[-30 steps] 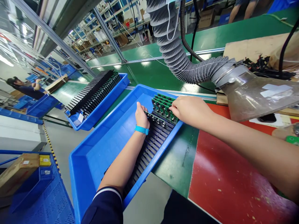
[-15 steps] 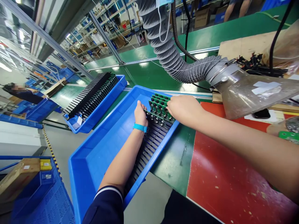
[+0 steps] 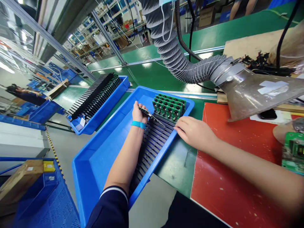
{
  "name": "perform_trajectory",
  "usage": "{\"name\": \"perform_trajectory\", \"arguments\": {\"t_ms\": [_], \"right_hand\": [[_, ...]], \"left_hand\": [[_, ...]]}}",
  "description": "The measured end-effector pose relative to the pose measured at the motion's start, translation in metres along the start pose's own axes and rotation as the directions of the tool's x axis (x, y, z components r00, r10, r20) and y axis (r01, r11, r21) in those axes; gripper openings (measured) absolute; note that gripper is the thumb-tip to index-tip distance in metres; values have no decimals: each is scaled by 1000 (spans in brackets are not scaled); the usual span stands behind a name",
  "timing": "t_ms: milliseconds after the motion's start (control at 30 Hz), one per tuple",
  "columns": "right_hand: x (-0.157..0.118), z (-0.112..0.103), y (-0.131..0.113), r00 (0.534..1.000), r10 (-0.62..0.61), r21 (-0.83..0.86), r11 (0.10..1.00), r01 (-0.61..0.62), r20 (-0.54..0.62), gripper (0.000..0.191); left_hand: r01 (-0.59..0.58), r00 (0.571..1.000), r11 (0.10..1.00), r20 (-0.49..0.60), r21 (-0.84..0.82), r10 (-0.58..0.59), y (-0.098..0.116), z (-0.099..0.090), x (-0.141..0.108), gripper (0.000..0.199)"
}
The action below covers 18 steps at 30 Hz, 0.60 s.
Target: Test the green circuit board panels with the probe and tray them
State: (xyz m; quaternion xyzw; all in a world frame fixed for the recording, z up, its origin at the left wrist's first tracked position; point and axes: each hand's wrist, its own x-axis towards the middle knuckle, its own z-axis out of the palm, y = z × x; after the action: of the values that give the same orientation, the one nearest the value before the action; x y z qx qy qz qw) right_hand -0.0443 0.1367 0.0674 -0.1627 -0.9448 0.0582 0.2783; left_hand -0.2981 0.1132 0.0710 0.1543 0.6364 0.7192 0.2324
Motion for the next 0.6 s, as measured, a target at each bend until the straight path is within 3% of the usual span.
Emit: {"name": "perform_trajectory", "arguments": {"t_ms": [167, 333, 600], "right_hand": [[-20, 14, -1, 991, 57, 121, 992, -43, -119, 21], [-28, 12, -3, 984, 144, 186, 975, -122, -110, 18], [-30, 25, 1, 986, 114, 80, 991, -105, -125, 22]], "left_hand": [[-102, 994, 995, -46, 22, 103, -3, 11, -9, 55], [-182, 982, 972, -33, 150, 188, -21, 24, -15, 53], [-223, 973, 941, -6, 255, 232, -28, 27, -18, 28]]}}
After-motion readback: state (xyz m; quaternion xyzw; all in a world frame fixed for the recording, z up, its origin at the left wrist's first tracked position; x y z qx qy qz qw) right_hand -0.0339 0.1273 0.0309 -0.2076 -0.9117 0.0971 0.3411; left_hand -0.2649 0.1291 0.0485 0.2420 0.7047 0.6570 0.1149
